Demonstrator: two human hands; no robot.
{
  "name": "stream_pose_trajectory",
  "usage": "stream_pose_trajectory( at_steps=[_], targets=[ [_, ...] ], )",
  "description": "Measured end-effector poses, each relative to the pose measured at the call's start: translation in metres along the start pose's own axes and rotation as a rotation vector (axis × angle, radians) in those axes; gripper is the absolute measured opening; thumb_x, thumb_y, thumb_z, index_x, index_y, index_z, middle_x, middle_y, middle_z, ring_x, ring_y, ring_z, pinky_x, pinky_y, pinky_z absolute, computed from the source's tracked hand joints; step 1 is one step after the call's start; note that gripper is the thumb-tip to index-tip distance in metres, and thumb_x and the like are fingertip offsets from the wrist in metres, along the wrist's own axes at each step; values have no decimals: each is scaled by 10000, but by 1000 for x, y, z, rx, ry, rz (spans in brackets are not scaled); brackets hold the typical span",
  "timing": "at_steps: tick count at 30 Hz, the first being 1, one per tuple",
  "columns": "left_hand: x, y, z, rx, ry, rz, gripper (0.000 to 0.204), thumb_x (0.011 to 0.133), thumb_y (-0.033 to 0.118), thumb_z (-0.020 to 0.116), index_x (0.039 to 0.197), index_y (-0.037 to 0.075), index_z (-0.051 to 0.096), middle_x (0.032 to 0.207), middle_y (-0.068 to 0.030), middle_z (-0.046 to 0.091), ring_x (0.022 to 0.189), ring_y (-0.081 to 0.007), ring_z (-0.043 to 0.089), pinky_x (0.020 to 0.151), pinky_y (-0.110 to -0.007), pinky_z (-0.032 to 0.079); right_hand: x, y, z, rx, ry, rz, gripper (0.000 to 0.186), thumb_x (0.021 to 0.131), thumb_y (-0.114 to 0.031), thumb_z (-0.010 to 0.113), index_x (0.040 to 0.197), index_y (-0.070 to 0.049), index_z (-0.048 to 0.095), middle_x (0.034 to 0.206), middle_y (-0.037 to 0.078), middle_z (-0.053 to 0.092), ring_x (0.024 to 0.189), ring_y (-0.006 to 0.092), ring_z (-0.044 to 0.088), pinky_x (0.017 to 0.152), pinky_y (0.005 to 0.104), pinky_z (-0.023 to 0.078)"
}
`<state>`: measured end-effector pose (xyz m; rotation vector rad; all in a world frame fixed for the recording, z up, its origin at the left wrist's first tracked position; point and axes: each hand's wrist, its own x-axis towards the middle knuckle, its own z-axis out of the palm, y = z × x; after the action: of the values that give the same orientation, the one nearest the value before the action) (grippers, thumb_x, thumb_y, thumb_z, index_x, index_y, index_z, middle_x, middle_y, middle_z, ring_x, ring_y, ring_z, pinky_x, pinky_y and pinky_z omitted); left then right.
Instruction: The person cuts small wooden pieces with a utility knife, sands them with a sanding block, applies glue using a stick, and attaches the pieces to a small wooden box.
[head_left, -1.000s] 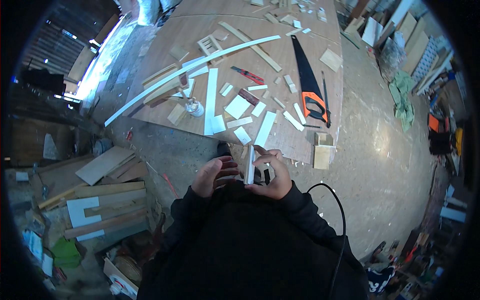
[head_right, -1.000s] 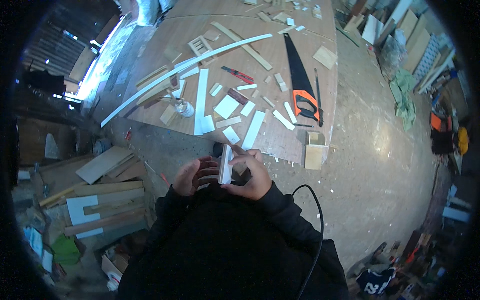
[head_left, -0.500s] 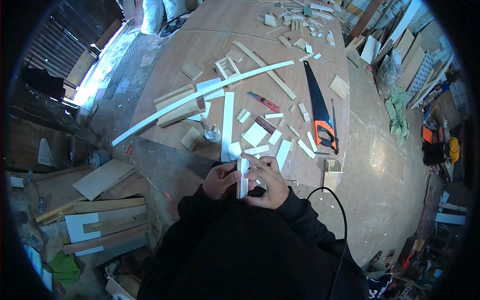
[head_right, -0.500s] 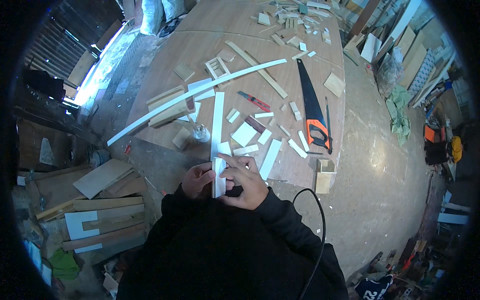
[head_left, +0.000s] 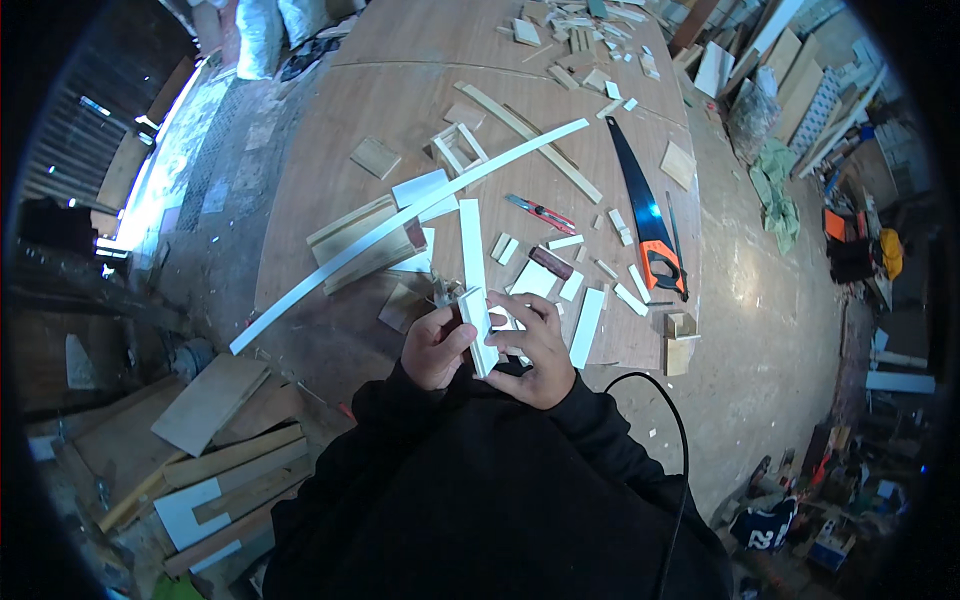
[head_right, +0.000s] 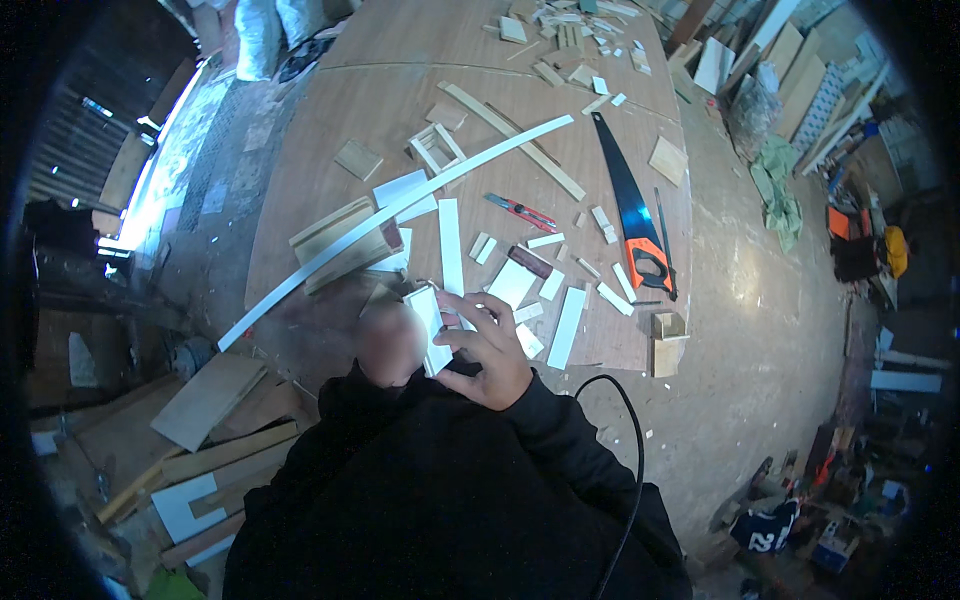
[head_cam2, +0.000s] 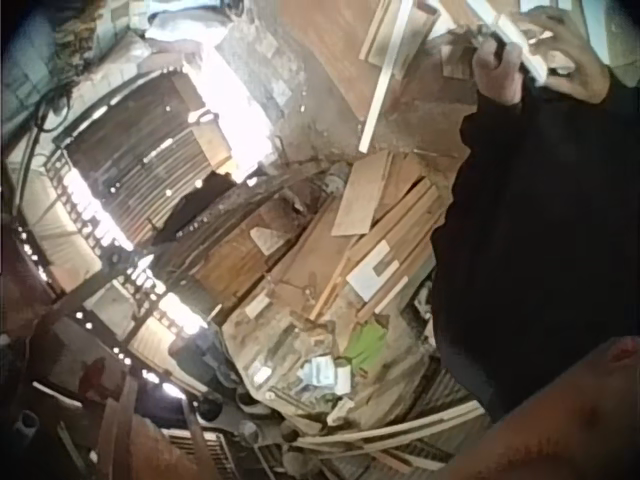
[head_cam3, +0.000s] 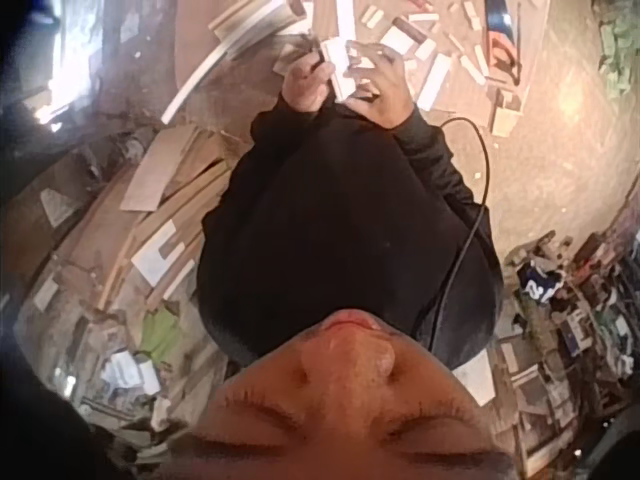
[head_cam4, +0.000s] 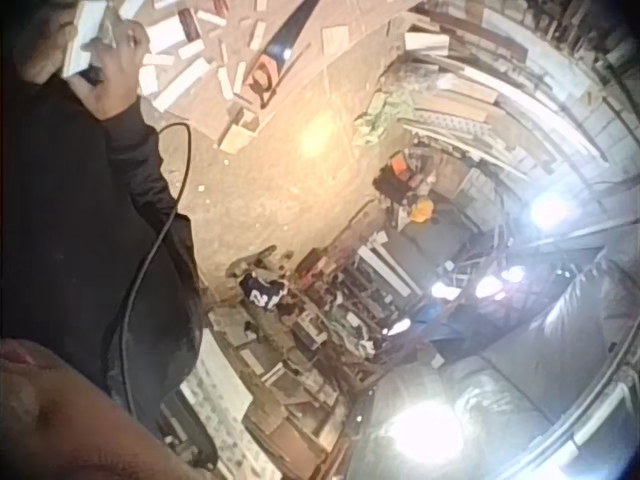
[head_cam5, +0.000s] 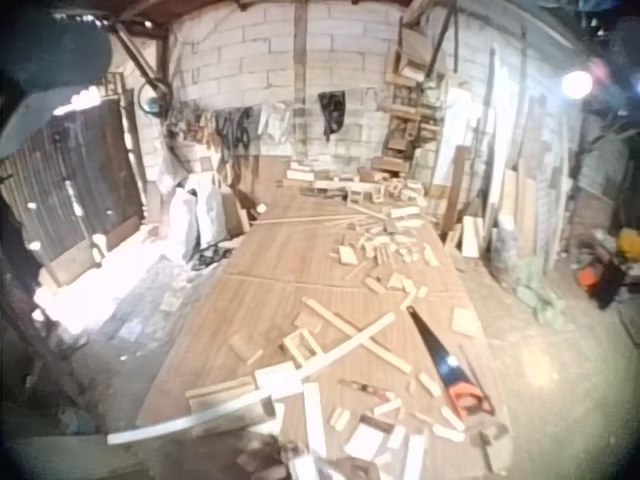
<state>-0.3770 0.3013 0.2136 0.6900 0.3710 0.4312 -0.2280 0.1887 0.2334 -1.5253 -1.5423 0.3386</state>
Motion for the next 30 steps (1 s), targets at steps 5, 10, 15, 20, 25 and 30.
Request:
stream_pose_trajectory(
  at_steps=[5, 10, 15, 20, 25, 30],
  targets=[
    [7, 17, -30, 304, -168, -42, 419, 930, 193, 612, 1248, -62, 514, 1144, -123, 634, 1007, -151, 612, 898, -297, 478, 23, -16, 0, -36, -1, 40, 510, 591, -160, 853, 1017, -120, 574, 1409, 128, 493, 1212, 407, 438, 1014, 489, 341],
    [14, 33, -34, 300, -236, -74, 441, 928, 221, 632, 1249, -58, 516, 1135, -108, 642, 1002, -136, 615, 899, -289, 474, 36, -24, -1, -102, -15, 14, 546, 569, -154, 862, 1021, -133, 557, 1402, 111, 507, 1199, 379, 458, 1001, 467, 335],
    [17, 42, -41, 270, -309, -105, 446, 931, 245, 635, 1235, -60, 520, 1121, -116, 643, 1001, -159, 629, 899, -296, 481, 37, -30, 3, -159, -7, 29, 564, 554, -191, 878, 1021, -136, 566, 1390, 96, 517, 1161, 366, 458, 974, 454, 338],
    [18, 40, -42, 96, -358, -165, 398, 955, 234, 600, 1206, -67, 530, 1091, -129, 642, 1004, -172, 632, 876, -299, 494, 31, -32, 9, -190, 9, 45, 571, 543, -252, 886, 1010, -138, 579, 1391, 85, 517, 1148, 359, 447, 963, 449, 343],
    [14, 17, -47, 62, -217, -109, 419, 973, 209, 560, 1267, -80, 489, 1141, -171, 611, 1047, -223, 625, 870, -336, 515, 22, -30, 7, -188, 76, 119, 574, 524, -342, 903, 968, -135, 602, 1349, 107, 538, 1130, 339, 464, 960, 451, 342],
    [8, 24, -35, -93, -202, -234, 459, 1005, 185, 442, 1371, -80, 366, 1246, -241, 556, 1134, -339, 590, 991, -500, 476, -7, 8, -13, -264, 179, 318, 643, 527, -292, 913, 1037, -111, 565, 1333, 137, 522, 1144, 340, 458, 969, 436, 362]
  ],
)
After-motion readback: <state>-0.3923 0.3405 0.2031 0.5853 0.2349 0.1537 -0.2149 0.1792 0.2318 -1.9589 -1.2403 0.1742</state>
